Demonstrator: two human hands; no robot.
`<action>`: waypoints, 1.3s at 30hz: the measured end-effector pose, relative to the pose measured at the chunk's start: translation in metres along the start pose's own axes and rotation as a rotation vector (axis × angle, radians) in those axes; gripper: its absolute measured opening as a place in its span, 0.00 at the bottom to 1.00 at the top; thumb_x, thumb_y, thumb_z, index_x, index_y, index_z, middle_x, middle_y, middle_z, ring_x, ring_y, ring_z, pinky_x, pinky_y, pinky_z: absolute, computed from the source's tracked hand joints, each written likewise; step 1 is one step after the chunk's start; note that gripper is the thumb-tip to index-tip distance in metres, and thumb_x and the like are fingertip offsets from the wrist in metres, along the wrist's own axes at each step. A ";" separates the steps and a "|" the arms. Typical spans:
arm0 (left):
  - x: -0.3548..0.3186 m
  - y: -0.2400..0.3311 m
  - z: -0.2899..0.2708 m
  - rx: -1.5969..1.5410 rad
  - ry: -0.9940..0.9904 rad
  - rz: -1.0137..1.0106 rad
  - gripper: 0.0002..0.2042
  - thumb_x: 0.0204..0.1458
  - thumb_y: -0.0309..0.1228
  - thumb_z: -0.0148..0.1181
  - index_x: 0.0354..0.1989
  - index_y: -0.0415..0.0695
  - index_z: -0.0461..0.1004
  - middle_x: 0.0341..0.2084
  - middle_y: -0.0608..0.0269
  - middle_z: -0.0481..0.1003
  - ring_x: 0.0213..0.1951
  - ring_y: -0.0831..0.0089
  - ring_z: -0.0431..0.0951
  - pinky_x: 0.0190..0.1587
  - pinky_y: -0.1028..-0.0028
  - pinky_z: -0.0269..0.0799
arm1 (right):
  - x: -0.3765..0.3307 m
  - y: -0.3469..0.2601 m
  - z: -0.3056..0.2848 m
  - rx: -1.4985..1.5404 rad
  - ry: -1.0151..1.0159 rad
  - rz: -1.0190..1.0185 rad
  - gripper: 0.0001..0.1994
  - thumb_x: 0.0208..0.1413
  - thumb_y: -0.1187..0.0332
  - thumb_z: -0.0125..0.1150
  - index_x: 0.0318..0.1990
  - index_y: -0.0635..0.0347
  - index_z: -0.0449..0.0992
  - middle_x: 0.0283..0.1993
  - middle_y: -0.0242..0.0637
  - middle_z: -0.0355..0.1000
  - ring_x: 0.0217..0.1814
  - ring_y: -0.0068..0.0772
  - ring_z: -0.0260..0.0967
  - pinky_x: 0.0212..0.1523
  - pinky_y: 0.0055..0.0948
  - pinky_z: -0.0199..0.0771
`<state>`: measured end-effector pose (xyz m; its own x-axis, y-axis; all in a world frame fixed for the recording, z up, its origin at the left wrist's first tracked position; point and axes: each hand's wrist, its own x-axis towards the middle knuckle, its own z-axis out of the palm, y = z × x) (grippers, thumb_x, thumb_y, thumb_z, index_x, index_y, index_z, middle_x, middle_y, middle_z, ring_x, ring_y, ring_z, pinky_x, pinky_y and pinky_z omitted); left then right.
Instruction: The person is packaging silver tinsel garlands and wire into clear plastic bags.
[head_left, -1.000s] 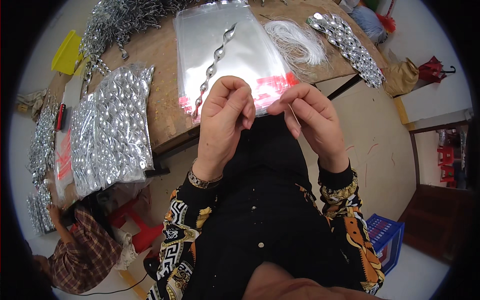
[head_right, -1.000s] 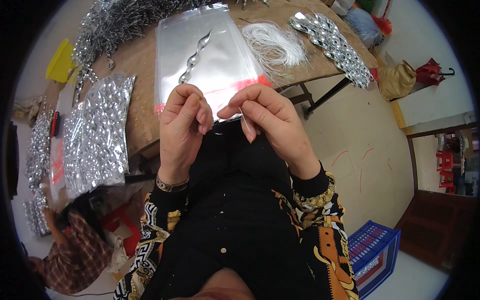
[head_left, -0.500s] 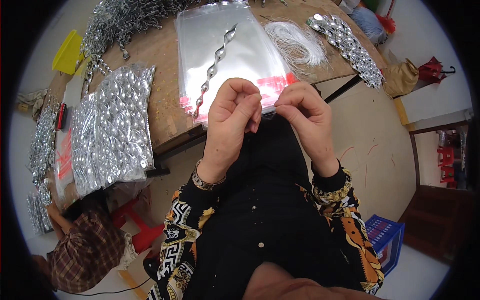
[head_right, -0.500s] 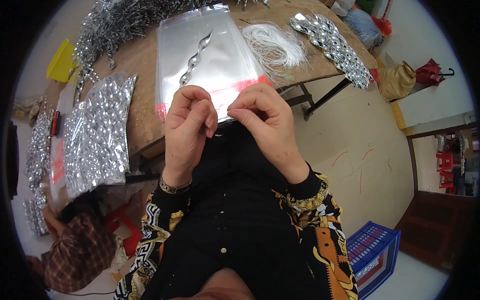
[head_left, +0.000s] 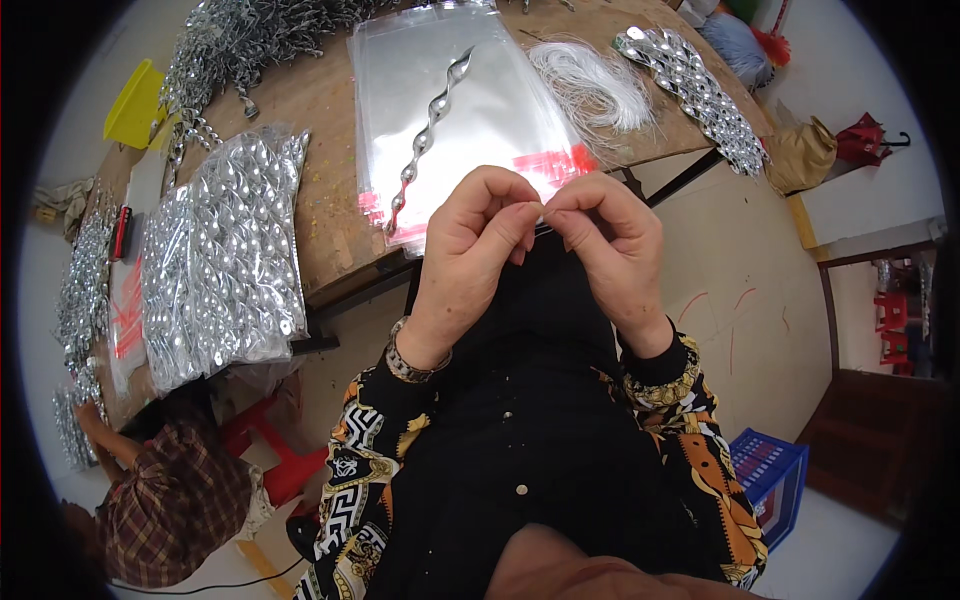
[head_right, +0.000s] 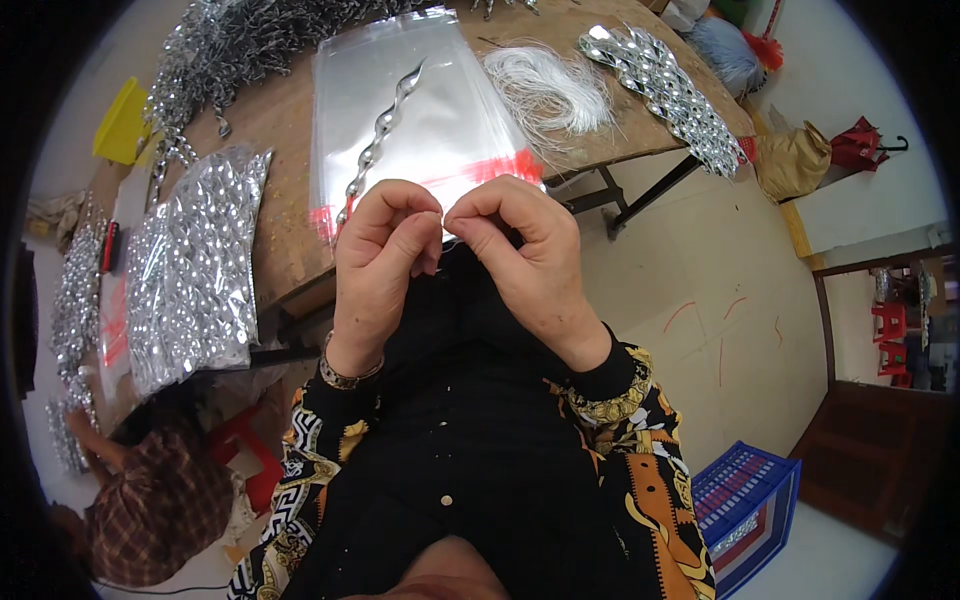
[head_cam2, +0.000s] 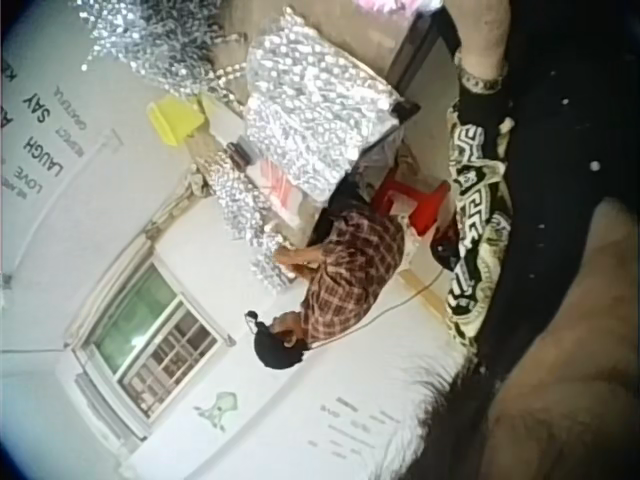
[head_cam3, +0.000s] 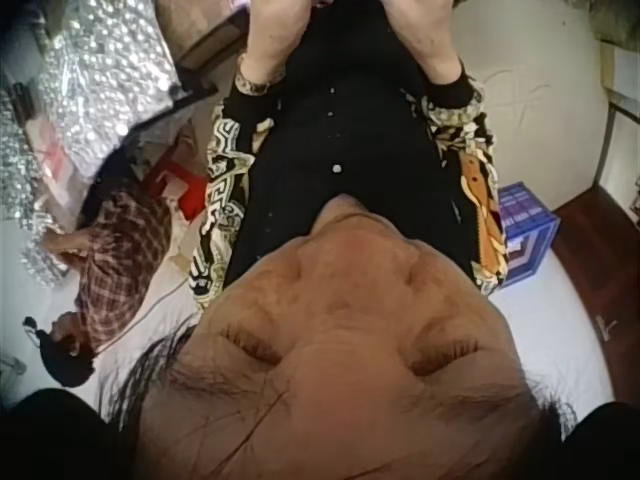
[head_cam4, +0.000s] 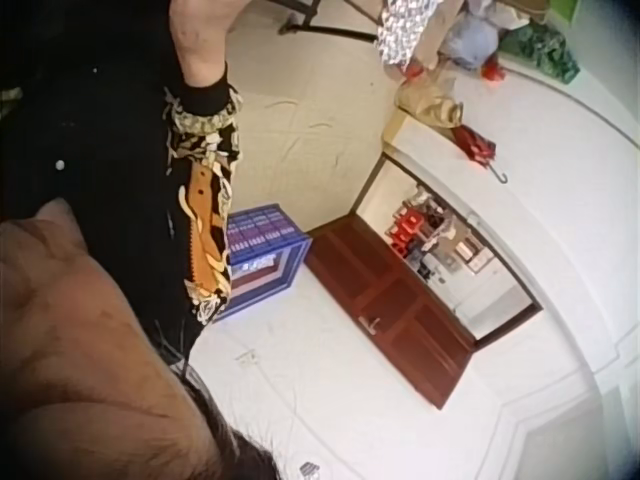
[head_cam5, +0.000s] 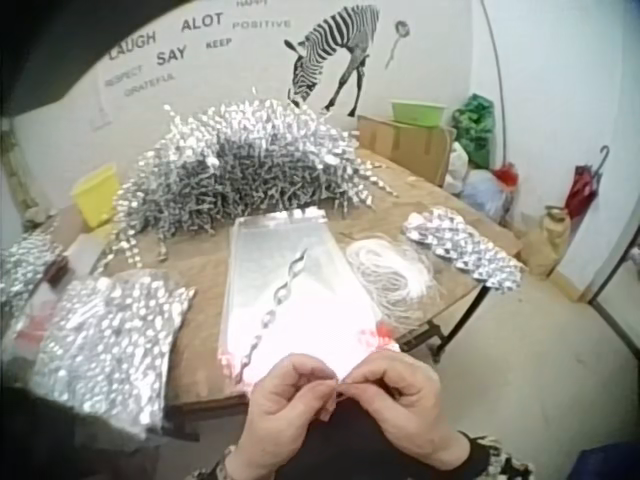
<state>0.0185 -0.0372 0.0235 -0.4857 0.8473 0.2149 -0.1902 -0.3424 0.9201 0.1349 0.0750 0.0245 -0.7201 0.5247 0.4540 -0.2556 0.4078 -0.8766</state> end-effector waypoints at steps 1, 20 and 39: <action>0.000 0.001 -0.001 0.058 -0.022 0.010 0.03 0.57 0.23 0.52 0.37 0.38 0.70 0.23 0.68 0.70 0.26 0.84 0.68 0.28 0.84 0.63 | 0.000 -0.001 0.000 0.000 0.001 0.000 0.02 0.54 0.80 0.57 0.34 0.65 0.74 0.33 0.29 0.70 0.29 0.15 0.62 0.29 0.14 0.62; 0.002 0.000 -0.002 0.079 0.130 -0.049 0.05 0.55 0.24 0.55 0.35 0.36 0.77 0.24 0.69 0.74 0.27 0.85 0.69 0.31 0.85 0.66 | -0.005 -0.001 0.015 0.332 0.061 0.243 0.12 0.54 0.78 0.58 0.47 0.65 0.74 0.35 0.28 0.72 0.33 0.14 0.64 0.32 0.14 0.63; 0.002 -0.004 -0.003 0.069 0.094 -0.050 0.04 0.55 0.23 0.56 0.35 0.38 0.76 0.28 0.69 0.74 0.28 0.85 0.69 0.31 0.84 0.64 | -0.007 -0.002 0.016 0.337 0.035 0.214 0.14 0.55 0.79 0.57 0.49 0.65 0.72 0.33 0.31 0.73 0.36 0.18 0.71 0.38 0.16 0.69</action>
<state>0.0156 -0.0358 0.0196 -0.5556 0.8196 0.1400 -0.1585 -0.2697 0.9498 0.1302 0.0585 0.0208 -0.7592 0.5986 0.2557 -0.3041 0.0213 -0.9524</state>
